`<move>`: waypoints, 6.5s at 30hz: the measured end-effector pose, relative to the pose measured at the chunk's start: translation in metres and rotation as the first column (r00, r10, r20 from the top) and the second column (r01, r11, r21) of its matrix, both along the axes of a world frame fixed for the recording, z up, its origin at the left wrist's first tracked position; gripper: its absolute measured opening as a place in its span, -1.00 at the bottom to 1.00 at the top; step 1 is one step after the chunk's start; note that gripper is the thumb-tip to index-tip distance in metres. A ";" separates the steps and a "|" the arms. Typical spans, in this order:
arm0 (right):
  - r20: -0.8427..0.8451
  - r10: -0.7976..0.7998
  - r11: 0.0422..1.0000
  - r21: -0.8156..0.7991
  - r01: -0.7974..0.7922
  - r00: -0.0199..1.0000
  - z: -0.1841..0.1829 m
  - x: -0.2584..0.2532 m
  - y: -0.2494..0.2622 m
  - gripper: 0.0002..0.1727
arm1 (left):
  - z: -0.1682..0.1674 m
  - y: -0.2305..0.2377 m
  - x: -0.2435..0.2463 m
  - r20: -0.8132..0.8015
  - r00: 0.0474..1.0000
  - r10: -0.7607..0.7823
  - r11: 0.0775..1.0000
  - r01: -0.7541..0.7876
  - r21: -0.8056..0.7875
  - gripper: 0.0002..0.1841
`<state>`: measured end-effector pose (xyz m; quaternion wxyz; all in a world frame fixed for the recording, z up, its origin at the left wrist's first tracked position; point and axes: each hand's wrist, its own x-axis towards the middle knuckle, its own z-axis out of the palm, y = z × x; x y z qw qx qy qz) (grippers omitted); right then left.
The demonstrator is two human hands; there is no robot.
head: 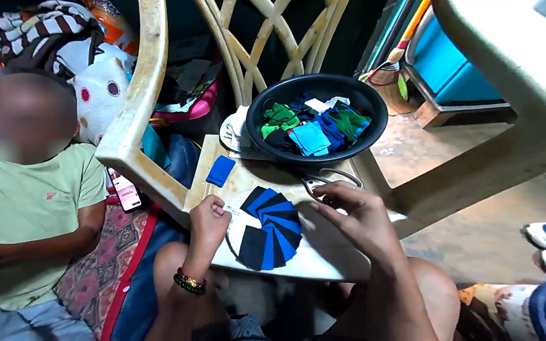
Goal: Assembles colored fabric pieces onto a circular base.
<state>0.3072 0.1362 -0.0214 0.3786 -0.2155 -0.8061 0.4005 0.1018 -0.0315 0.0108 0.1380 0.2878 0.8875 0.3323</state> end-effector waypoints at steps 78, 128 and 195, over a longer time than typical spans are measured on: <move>0.186 0.025 0.957 0.279 -0.077 0.982 -0.020 -0.062 -0.050 -0.80 | -0.052 0.003 -0.012 -0.448 0.747 -0.491 0.744 0.627 0.230 -0.83; 0.148 0.027 0.963 0.263 -0.066 0.989 -0.020 -0.066 -0.052 -0.81 | -0.022 0.005 -0.033 -0.298 0.940 -0.167 0.878 0.279 0.389 -0.86; 0.135 0.258 0.529 -0.848 -0.023 0.957 0.023 -0.206 -0.008 -0.79 | 0.002 0.055 -0.104 0.179 0.958 -0.226 0.969 0.202 0.141 -0.87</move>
